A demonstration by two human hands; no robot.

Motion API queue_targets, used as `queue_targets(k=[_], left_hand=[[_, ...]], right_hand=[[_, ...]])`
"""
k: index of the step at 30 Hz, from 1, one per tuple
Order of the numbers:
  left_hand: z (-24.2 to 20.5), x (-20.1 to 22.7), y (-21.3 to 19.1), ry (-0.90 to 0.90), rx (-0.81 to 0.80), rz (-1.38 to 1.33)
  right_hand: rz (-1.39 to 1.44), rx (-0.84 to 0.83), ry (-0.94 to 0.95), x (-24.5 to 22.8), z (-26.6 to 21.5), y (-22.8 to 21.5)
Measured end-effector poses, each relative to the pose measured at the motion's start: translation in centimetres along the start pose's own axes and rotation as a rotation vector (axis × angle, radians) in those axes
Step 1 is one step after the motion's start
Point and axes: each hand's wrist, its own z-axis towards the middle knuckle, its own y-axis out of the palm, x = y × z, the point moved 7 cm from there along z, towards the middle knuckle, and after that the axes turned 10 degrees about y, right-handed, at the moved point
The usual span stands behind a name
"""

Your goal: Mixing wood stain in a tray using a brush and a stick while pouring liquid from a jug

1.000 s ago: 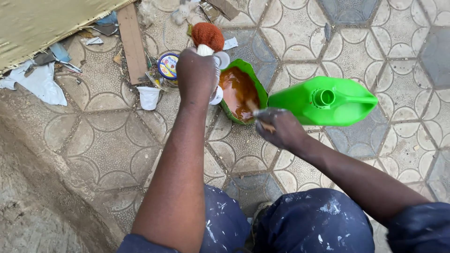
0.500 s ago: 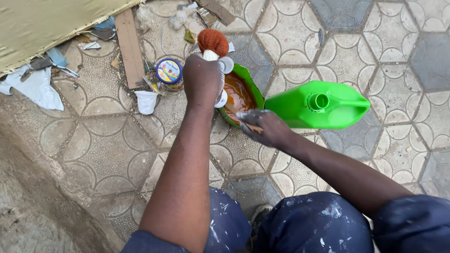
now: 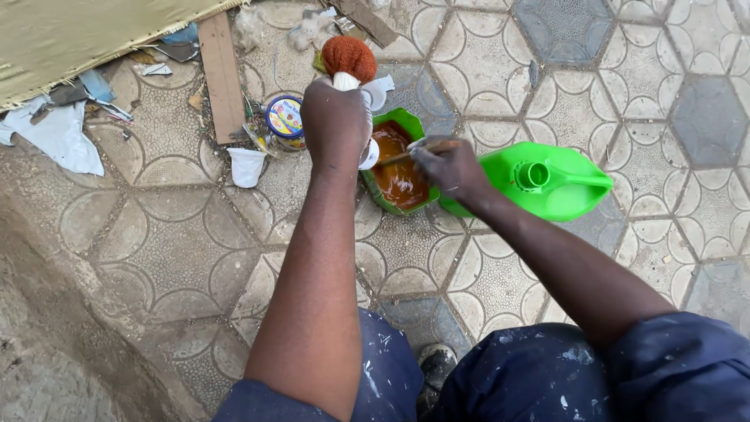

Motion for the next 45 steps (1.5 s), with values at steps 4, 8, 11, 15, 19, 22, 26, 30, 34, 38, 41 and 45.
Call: queue_targets(k=[4, 8, 11, 15, 19, 22, 26, 30, 34, 38, 41, 45], left_hand=[[0.2, 0.1, -0.8, -0.038, 0.030, -0.059], [-0.5, 0.6, -0.8, -0.041, 0.016, -0.044], [-0.7, 0.8, -0.4, -0.034, -0.001, -0.023], [-0.3, 0.2, -0.4, -0.003, 0.017, 0.006], [-0.6, 0.5, -0.6, -0.034, 0.023, 0.006], [-1.1, 1.1, -0.4, -0.013, -0.015, 0.014], [-1.3, 0.7, -0.2, 0.090, -0.041, 0.066], [-1.0, 0.6, -0.4, 0.100, -0.029, 0.076], [-1.1, 0.4, 0.1, 0.085, -0.029, 0.079], [-1.0, 0.4, -0.1, 0.102, -0.037, 0.103], [-0.8, 0.5, 0.0, 0.100, -0.022, 0.110], [-1.5, 1.0, 0.5, 0.092, -0.038, 0.108]], right_hand=[[-0.271, 0.082, 0.083, 0.4, -0.2, -1.7], [-0.297, -0.007, 0.192, -0.9, -0.6, 0.4], [-0.191, 0.021, 0.126, 0.4, 1.6, 0.7], [-0.246, 0.092, -0.065, -0.7, 0.4, -0.4], [-0.375, -0.059, 0.132, -2.3, -1.6, 0.8], [-0.144, -0.043, -0.128, 0.2, 1.6, 1.7], [-0.048, 0.078, -0.135, -0.3, 1.3, -0.8], [-0.178, 0.066, -0.021, -0.8, -0.3, -0.8], [0.014, 0.012, -0.071, -0.3, 1.7, 0.1], [-0.137, 0.154, -0.033, 2.2, 2.5, -2.3], [-0.238, 0.036, 0.014, 2.5, 2.3, -1.2], [-0.042, 0.048, -0.005, 0.3, 1.8, -1.4]])
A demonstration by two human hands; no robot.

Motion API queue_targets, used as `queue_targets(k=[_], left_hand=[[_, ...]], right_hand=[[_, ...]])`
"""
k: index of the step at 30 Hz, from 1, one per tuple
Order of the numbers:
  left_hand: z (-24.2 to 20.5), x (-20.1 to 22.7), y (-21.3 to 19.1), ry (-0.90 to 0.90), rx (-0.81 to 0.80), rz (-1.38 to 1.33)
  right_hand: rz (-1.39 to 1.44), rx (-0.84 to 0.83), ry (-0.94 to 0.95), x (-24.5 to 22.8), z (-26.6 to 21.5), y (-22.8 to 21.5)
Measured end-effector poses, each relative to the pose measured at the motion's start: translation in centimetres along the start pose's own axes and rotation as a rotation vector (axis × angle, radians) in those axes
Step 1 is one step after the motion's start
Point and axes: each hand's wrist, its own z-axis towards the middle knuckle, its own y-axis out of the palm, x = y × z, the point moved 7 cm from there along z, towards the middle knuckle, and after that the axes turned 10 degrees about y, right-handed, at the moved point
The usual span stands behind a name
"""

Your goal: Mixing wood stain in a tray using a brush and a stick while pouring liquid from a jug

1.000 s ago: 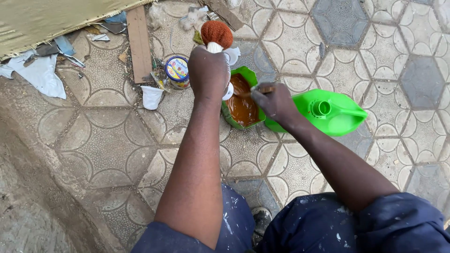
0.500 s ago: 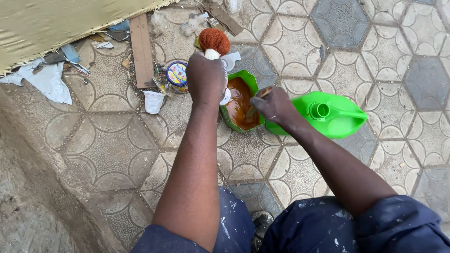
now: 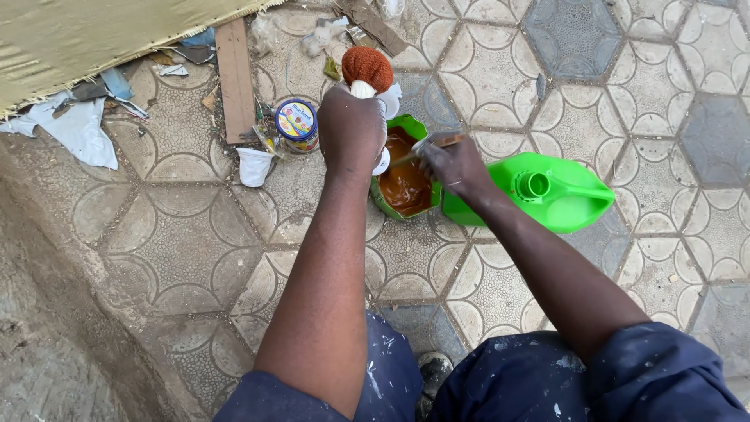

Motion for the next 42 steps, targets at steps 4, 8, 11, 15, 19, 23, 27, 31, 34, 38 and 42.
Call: queue_targets(k=[4, 8, 11, 15, 19, 23, 27, 31, 34, 38, 42], left_hand=[[0.3, -0.6, -0.3, 0.010, 0.008, -0.007], [-0.2, 0.2, 0.2, -0.011, -0.013, -0.001], [-0.2, -0.1, 0.2, -0.011, -0.018, 0.003], [0.5, -1.0, 0.1, -0.004, 0.005, -0.005], [1.0, -1.7, 0.9, -0.009, 0.023, -0.022], [0.3, -1.0, 0.3, -0.015, 0.004, -0.012], [0.2, -0.8, 0.1, -0.009, -0.003, 0.028], [-1.4, 1.4, 0.0, -0.004, -0.038, 0.008], [-1.1, 0.8, 1.0, -0.012, -0.054, 0.021], [-1.1, 0.7, 0.9, -0.013, -0.068, 0.021], [-1.1, 0.9, 1.5, -0.044, -0.119, 0.054]], right_hand=[[-0.129, 0.023, -0.051, -1.9, -1.3, -1.3], [0.059, -0.066, -0.052, -0.8, -1.8, 1.2], [0.144, 0.027, -0.116, 0.1, -1.3, -0.2], [-0.153, -0.052, -0.130, -0.5, -3.9, -0.3], [-0.187, -0.222, -0.281, 0.2, -7.0, 3.1], [-0.333, -0.074, -0.423, 0.0, -6.5, 1.8], [-0.442, -0.246, -0.258, 0.9, -8.6, 1.6], [-0.475, -0.142, -0.404, 2.7, -5.4, 3.7], [-0.514, -0.089, -0.350, 2.0, -5.4, 2.4], [-0.461, -0.300, -0.114, 2.3, -9.1, 3.7], [-0.397, -0.126, -0.436, 2.8, -5.1, 3.8]])
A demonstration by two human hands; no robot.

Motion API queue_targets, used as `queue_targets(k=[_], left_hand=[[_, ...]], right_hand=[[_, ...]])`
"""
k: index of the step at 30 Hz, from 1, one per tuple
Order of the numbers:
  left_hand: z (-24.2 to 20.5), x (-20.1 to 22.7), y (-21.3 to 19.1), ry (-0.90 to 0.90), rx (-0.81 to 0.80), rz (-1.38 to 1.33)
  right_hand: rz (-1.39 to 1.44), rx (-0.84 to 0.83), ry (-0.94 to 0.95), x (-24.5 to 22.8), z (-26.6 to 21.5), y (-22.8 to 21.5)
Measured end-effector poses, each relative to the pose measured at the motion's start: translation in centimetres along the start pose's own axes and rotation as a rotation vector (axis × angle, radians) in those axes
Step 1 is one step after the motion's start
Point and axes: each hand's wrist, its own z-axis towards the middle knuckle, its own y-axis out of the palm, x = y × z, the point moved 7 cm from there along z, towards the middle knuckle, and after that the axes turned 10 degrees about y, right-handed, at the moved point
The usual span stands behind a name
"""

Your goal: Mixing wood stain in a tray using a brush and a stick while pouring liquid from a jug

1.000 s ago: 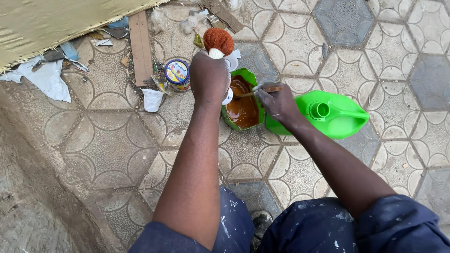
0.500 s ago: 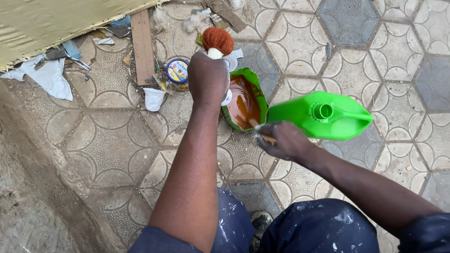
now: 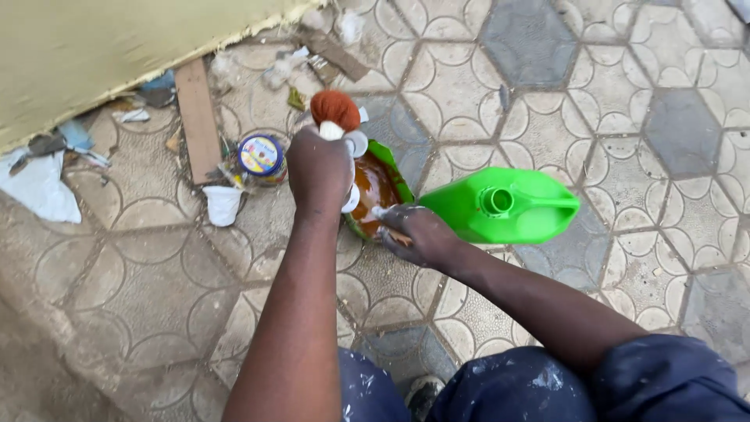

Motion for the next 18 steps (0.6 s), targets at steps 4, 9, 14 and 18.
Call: queue_targets(k=[4, 9, 14, 18], left_hand=[[1.1, -2.0, 0.4, -0.024, -0.002, 0.018], [0.5, -0.8, 0.8, -0.007, 0.007, 0.032], [0.7, -1.4, 0.0, -0.015, 0.020, 0.039], [0.2, -1.1, -0.6, -0.032, 0.036, 0.007]], right_hand=[[-0.109, -0.046, 0.070, 2.2, -2.2, 0.8], [0.064, -0.062, 0.033, -1.2, -1.0, -0.1], [-0.008, 0.008, 0.071, -1.2, -0.8, -2.2], [0.091, -0.133, 0.095, -2.7, -1.9, -0.7]])
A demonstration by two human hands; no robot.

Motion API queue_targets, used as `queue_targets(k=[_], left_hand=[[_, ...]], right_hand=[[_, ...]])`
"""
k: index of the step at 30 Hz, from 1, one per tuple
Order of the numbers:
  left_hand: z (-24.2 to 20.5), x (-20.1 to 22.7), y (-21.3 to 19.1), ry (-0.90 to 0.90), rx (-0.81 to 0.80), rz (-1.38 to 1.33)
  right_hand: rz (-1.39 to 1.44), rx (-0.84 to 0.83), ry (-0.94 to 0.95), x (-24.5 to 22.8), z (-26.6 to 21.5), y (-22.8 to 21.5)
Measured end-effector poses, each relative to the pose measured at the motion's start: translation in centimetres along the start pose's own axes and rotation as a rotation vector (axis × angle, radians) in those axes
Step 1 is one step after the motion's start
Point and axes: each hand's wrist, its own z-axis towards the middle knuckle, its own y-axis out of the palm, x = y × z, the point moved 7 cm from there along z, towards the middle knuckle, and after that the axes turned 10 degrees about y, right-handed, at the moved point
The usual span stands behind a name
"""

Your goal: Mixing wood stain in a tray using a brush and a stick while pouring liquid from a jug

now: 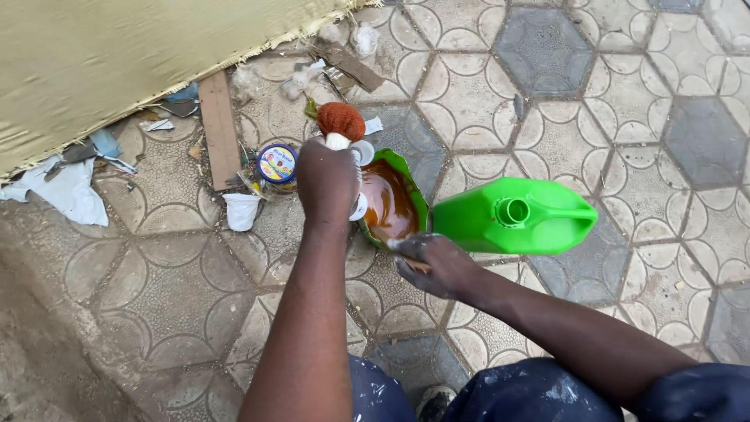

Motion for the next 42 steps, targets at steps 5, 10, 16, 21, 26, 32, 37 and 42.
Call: queue_targets(k=[5, 10, 16, 21, 26, 32, 37, 42], left_hand=[[0.1, 0.1, -0.1, 0.016, 0.000, -0.031], [0.5, 0.0, -0.1, 0.015, 0.024, -0.029], [-0.5, 0.5, -0.5, 0.003, 0.010, -0.054], [0.3, 0.0, 0.5, -0.002, 0.012, -0.016], [0.4, -0.1, -0.2, -0.009, 0.012, -0.035], [-0.1, 0.6, -1.0, 0.001, 0.048, -0.081], [0.5, -0.1, -1.6, 0.020, 0.077, -0.083], [2.4, -1.9, 0.5, -0.010, 0.067, -0.143]], right_hand=[[-0.100, 0.121, 0.050, 1.3, 0.7, -1.7], [0.035, 0.041, 0.050, -0.2, -0.4, -0.4], [-0.025, 0.015, 0.218, 4.0, -0.7, -0.5], [0.048, -0.064, 0.181, -1.0, 0.9, -0.4], [-0.093, 0.073, 0.110, 2.2, 0.8, -1.3], [0.063, -0.017, 0.055, 1.0, 1.8, 0.5], [-0.066, 0.003, 0.182, 3.2, -1.1, 0.9], [-0.006, 0.032, 0.126, 0.7, 1.4, -0.6]])
